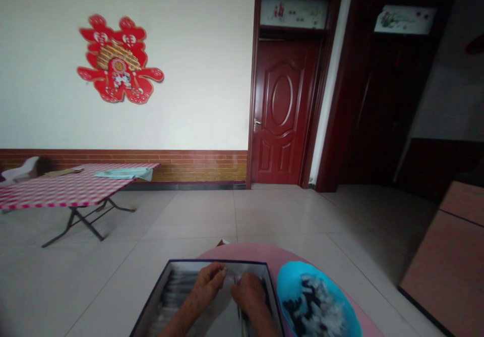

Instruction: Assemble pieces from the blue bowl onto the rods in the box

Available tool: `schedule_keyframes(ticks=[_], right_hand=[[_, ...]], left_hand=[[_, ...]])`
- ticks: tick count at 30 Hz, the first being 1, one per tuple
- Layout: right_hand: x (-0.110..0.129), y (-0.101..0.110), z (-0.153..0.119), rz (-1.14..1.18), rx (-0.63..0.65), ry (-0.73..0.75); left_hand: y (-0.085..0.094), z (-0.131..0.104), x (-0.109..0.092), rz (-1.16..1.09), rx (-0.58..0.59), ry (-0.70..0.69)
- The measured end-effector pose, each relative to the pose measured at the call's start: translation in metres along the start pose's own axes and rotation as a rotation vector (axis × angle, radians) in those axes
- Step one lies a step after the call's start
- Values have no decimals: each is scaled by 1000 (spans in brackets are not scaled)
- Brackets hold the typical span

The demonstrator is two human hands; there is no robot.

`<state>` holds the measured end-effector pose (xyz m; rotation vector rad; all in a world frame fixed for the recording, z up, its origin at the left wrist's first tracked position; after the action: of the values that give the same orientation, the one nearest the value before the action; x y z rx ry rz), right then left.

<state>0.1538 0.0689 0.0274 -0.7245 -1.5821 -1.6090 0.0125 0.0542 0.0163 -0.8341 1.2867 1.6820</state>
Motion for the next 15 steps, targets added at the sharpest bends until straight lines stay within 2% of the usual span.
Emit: schedule_keyframes(ticks=[5, 7, 11, 13, 15], right_hand=[[-1, 15, 6, 151, 0, -55], [-5, 16, 4, 345, 2, -92], [-5, 11, -6, 952, 10, -145], [-1, 10, -10, 1120, 19, -159], [0, 10, -13, 1179, 5, -158]], left_hand=[[-2, 0, 5, 2, 2, -14], [-3, -1, 5, 6, 9, -28], [-2, -3, -1, 25, 19, -41], [-2, -3, -4, 31, 26, -44], [-2, -4, -5, 37, 26, -43]])
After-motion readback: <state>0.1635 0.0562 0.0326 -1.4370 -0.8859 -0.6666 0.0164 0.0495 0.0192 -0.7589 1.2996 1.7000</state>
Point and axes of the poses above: each hand's wrist, its own z-axis towards the middle knuckle, its own y-axis out of the back of the hand, x = y × z, the point moved 8 cm from there along z, towards the middle knuckle, and after that the axes turned 15 degrees about z, right-handed, at the moved point
